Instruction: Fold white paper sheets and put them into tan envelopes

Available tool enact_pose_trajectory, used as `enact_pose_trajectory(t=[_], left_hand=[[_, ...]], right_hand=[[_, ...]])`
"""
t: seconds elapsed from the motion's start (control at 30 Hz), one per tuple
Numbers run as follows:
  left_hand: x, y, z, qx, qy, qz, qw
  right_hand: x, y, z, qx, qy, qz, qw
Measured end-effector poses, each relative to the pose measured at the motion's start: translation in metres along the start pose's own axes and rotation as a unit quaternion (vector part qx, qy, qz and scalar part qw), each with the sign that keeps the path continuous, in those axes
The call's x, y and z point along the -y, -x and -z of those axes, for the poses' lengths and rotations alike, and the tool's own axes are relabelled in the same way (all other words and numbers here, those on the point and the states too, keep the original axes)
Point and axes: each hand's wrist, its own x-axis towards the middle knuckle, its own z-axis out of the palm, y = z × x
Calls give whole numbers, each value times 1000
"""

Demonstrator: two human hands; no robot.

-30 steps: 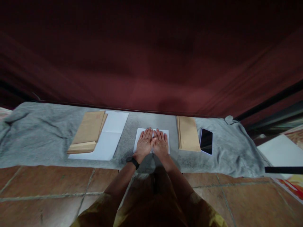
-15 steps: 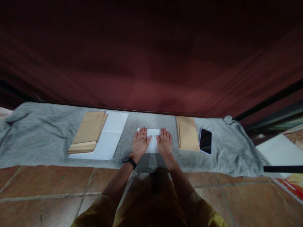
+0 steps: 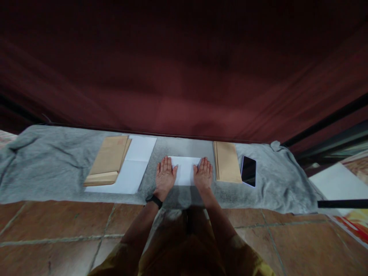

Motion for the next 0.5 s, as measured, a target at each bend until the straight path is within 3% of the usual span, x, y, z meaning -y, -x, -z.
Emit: enact_pose_trajectory(t=[0.5], left_hand=[[8, 15, 10, -51, 18, 10, 998]], right_hand=[[-2, 12, 14, -16, -45, -7, 999]])
